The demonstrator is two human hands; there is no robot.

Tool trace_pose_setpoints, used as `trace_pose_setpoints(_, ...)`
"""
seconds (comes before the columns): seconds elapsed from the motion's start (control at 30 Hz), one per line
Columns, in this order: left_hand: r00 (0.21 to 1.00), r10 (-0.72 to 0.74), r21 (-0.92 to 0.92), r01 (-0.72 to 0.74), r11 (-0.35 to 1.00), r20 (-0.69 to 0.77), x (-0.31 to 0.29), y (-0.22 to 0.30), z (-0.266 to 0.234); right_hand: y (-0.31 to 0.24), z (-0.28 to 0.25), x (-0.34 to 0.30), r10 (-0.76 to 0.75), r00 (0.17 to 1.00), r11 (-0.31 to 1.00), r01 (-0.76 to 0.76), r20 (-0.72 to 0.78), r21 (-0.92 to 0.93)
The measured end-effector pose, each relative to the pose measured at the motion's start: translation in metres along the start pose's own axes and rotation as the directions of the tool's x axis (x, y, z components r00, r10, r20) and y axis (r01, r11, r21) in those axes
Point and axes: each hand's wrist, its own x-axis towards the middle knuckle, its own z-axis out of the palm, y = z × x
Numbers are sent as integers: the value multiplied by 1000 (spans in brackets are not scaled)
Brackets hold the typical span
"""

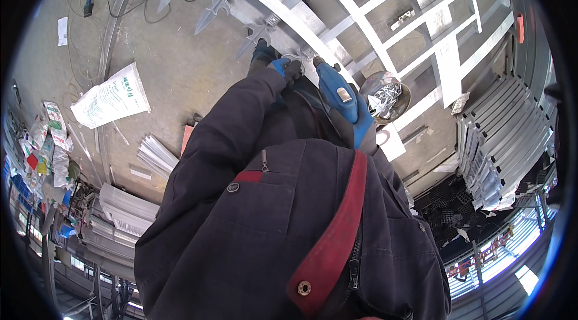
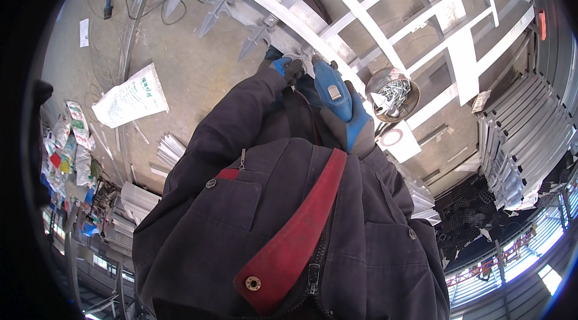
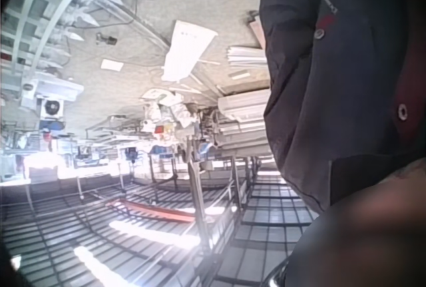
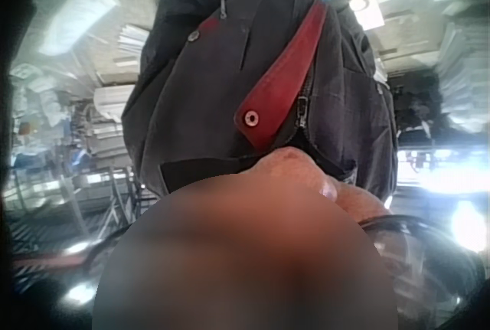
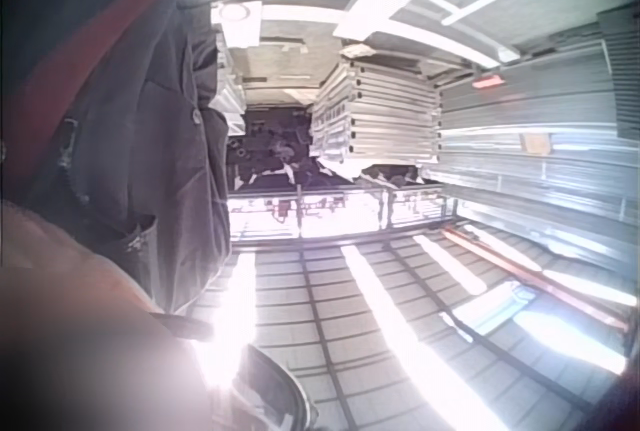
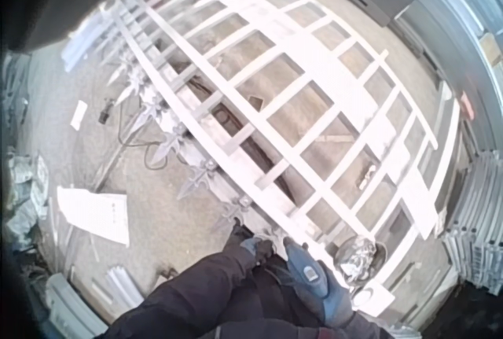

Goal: The person pours screws from a bag into a metal bowl, then uses a cordless drill to fasten screws into a white metal frame. The person repeatedly picks screws from the bowl and drives them into the frame at multiple points.

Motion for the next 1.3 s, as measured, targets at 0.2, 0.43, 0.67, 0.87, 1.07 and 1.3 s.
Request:
trace_pose_setpoints(0.2, 1000, 23, 4, -23, 1000, 13, 2, -3, 0, 0, 3, -1, 31, 1000, 999, -31, 4, 13)
trace_pose_setpoints(0.43, 1000, 10, -37, -10, 999, 16, 6, -8, -1, -7, 7, -4, 19, 1000, 998, -20, -22, -51)
trace_pose_setpoints(0.67, 1000, 1, -56, 0, 998, 3, 9, -11, 1, -22, 1, -6, 131, 991, 980, -133, -24, -148)
trace_pose_setpoints(0.87, 1000, 9, 42, -9, 999, 1, 6, -4, -1, -6, 11, 4, 93, 996, 975, -92, -7, -202)
trace_pose_setpoints(1.07, 1000, 17, 102, -18, 995, 8, 6, -7, -2, -3, 16, 10, 87, 996, 967, -82, 11, -240)
trace_pose_setpoints(1.3, 983, 164, 13, -165, 986, 85, 25, -33, -7, -26, 13, 12, 105, 994, 967, -96, 27, -234)
